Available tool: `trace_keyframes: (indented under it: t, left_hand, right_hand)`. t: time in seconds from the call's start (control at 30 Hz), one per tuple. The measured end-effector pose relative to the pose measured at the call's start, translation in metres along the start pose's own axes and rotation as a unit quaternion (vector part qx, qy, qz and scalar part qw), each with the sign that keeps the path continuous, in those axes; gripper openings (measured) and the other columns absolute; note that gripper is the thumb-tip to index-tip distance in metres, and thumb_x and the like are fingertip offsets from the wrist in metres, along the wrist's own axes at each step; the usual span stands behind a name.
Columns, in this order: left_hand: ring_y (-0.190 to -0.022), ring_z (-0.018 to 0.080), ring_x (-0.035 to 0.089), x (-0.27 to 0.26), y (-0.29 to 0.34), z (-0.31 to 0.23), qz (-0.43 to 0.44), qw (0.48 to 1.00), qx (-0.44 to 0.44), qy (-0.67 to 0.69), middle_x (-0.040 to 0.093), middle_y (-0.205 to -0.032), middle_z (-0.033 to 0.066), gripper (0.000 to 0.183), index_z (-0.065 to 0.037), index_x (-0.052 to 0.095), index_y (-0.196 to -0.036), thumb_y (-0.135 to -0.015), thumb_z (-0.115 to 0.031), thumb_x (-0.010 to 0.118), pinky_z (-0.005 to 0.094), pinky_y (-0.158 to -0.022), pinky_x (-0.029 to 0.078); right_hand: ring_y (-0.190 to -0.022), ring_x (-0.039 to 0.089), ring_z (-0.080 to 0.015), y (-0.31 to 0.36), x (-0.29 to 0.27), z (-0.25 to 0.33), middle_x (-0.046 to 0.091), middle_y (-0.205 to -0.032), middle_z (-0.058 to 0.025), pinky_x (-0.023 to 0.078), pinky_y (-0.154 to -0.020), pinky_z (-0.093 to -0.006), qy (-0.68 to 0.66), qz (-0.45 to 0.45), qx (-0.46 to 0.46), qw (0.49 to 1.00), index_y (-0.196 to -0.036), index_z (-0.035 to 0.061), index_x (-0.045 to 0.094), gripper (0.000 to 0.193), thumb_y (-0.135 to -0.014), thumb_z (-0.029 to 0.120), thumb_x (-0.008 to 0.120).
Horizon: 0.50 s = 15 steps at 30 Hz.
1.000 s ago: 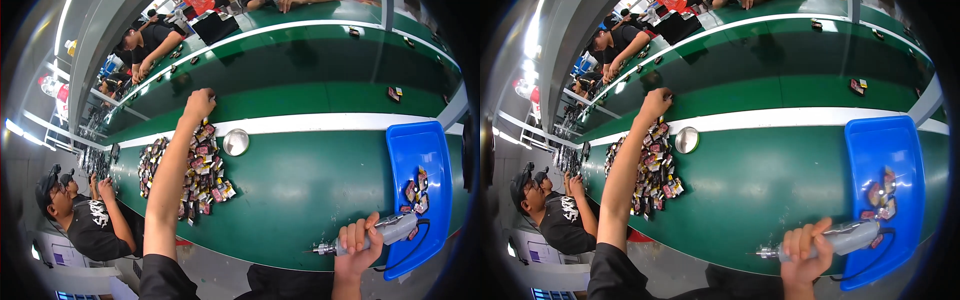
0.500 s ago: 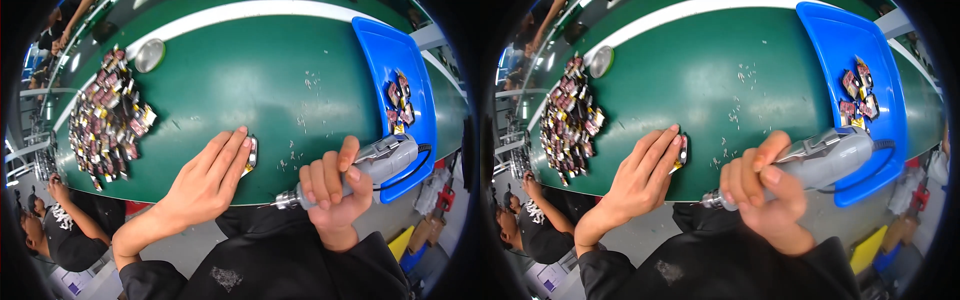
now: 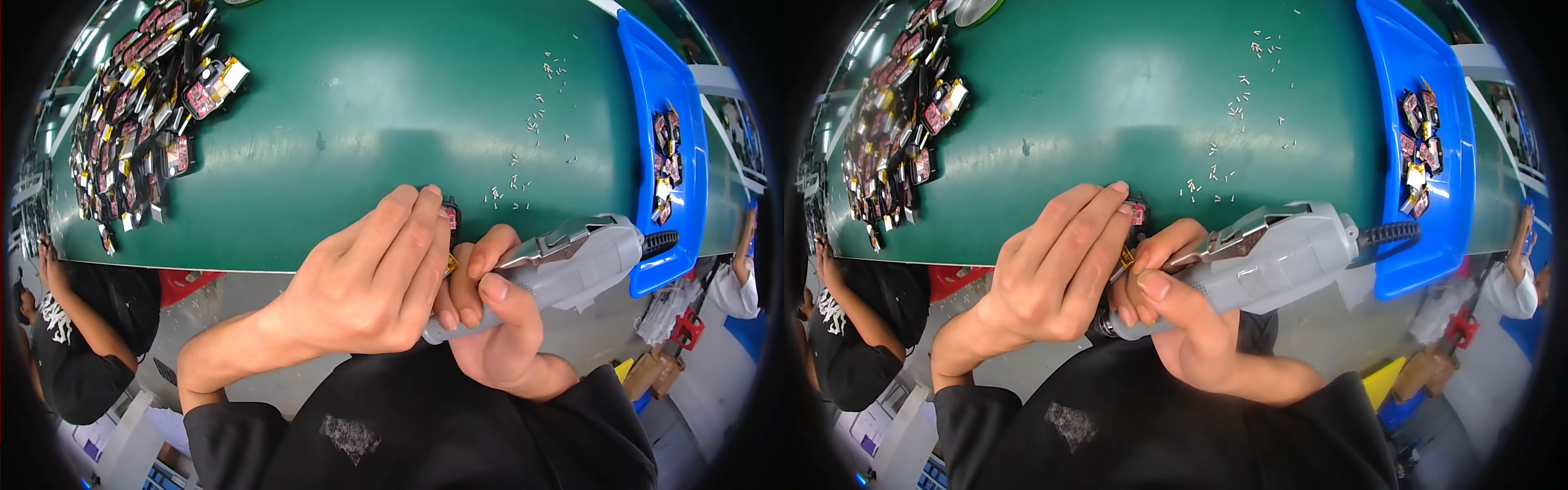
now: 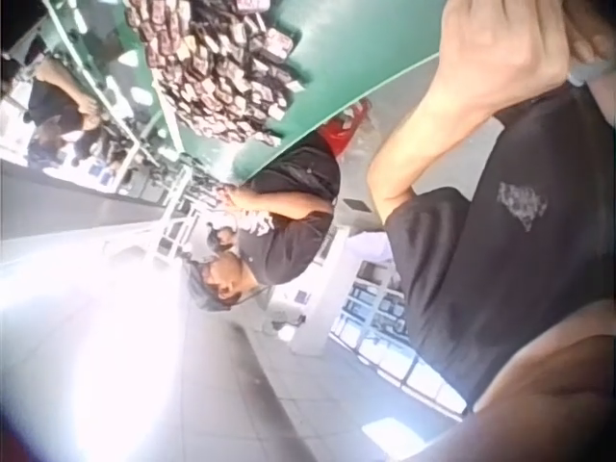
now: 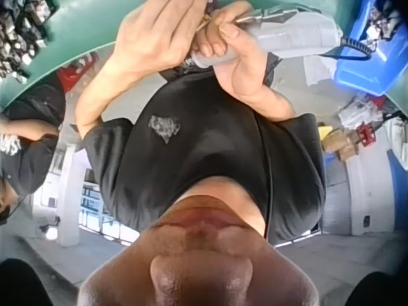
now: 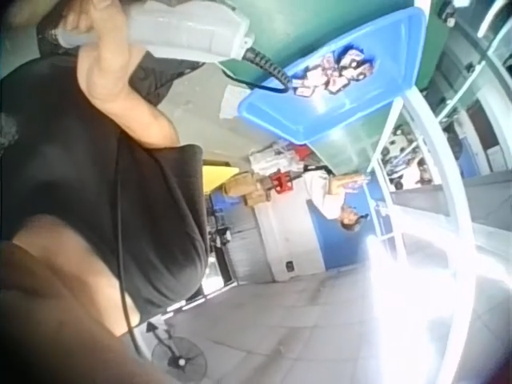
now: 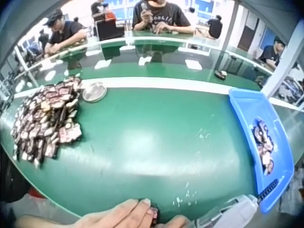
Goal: The person is assembling small electronic components on a factory assembly line using an electric screwdriver.
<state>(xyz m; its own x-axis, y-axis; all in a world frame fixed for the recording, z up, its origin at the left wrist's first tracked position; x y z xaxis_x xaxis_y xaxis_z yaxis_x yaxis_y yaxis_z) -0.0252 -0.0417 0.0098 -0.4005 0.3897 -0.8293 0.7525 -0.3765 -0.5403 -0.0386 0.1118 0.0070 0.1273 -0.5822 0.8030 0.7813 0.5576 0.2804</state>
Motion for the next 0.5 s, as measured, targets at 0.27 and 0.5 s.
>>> trace_keyframes:
  t: [0.27, 0.5]
  left_hand:
    - [-0.089, 0.0356, 0.063, -0.008, 0.005, -0.012, 0.070, 0.994, -0.059, 0.067, 0.063, -0.103, 0.0270, 0.036, 0.017, 0.061, -0.096, -0.061, 0.005, 0.065, 0.0373, -0.069, 0.056]
    - [-0.089, 0.0357, 0.064, -0.002, 0.010, -0.016, 0.050, 0.998, -0.046, 0.010, 0.064, -0.102, 0.0272, 0.035, 0.017, 0.063, -0.094, -0.060, 0.007, 0.065, 0.0365, -0.072, 0.057]
  right_hand:
    - [-0.040, 0.047, -0.0094, -0.014, 0.008, 0.058, 0.046, -0.055, 0.0014, 0.045, -0.046, -0.0289, 0.097, 0.137, -0.064, 0.984, -0.090, 0.0098, 0.042, 0.016, -0.093, 0.022, 0.051]
    - [-0.046, 0.041, -0.0090, -0.041, 0.024, 0.085, 0.042, -0.057, 0.0013, 0.035, -0.055, -0.0260, 0.138, 0.153, -0.175, 0.963, -0.092, 0.0077, 0.044, 0.014, -0.093, 0.021, 0.051]
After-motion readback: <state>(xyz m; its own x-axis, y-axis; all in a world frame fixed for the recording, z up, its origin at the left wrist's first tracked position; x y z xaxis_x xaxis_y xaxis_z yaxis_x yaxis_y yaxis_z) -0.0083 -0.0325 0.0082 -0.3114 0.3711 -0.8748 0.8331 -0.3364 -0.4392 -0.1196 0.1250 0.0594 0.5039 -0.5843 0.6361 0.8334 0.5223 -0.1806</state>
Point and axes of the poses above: each hand's wrist, its own y-axis away from the middle knuckle, its own x-axis out of the palm, z = x × y, the point moved 1 cm from there along -y, towards the middle knuckle
